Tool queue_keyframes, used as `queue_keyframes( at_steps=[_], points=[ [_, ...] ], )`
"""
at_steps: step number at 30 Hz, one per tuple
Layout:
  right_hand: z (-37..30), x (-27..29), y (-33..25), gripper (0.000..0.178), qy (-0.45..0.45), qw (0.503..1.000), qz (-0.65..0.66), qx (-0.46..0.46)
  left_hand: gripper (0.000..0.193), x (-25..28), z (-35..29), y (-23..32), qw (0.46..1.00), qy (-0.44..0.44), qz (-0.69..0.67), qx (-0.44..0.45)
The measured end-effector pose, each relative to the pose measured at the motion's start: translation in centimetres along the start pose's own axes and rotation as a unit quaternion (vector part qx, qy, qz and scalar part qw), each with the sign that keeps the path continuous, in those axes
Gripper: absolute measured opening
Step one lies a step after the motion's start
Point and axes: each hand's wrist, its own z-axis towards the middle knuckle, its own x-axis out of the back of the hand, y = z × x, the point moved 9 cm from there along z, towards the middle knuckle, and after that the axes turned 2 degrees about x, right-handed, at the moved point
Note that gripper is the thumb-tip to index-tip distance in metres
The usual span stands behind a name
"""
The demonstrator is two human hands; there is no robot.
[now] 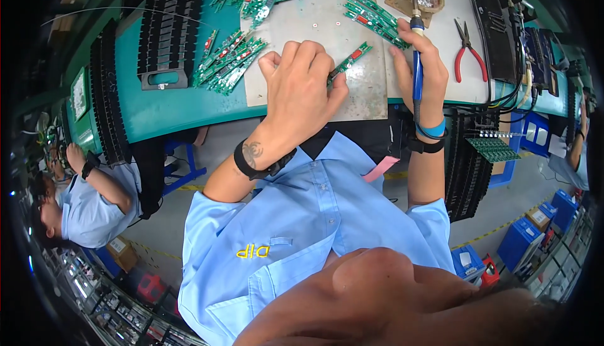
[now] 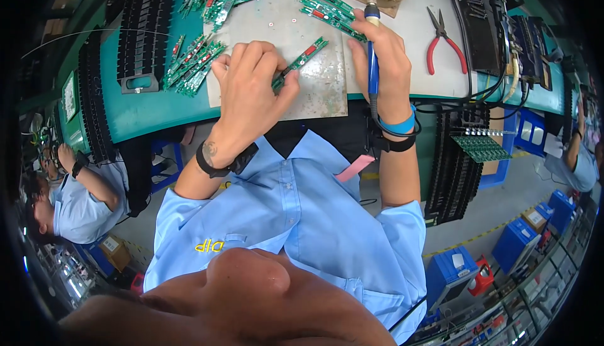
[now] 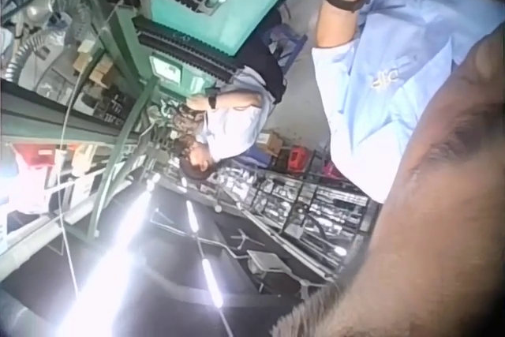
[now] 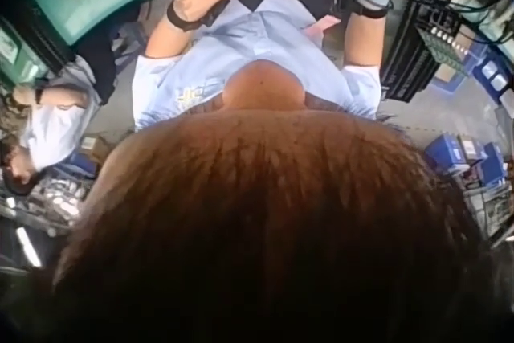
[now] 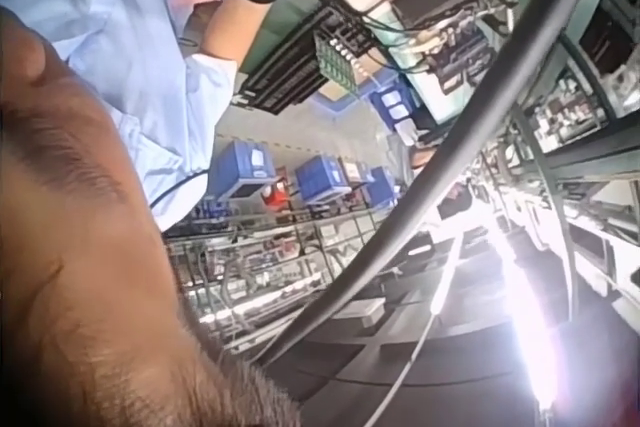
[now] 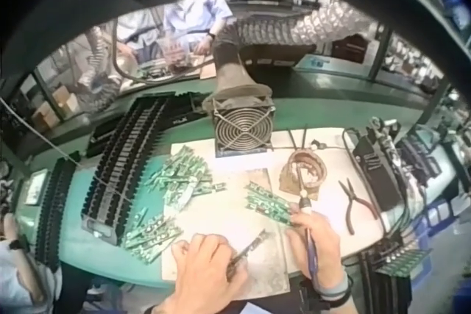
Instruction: Soldering small electronic components onto printed circuit board strips.
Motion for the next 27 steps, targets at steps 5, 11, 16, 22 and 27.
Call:
queue_keyframes(
  at_steps=[5,11,16,22,27],
  points=[
    [0.4,0.0,-0.5,0.038,0.007,1.000,-0.018,-0.009,0.023,3.3,1.2,-2.1,0.997,0.058,0.042,0.015],
    [0.3,0.0,-0.4,0.039,0.012,1.000,-0.008,-0.009,0.028,6.8,4.7,-6.7,0.971,0.170,0.164,0.046],
    [0.2,0.1,-0.5,0.039,0.008,1.000,-0.021,-0.014,0.029,6.6,1.3,-5.1,0.990,0.116,0.081,0.001],
    [1.5,0.2,-1.4,0.036,0.001,0.996,-0.088,0.025,0.027,4.5,-1.8,-4.0,0.996,-0.029,0.081,-0.013],
    [1.7,-0.3,-1.5,0.033,0.011,0.999,-0.039,0.011,0.024,3.5,-2.0,-4.6,0.996,-0.031,0.086,-0.015]
  ],
)
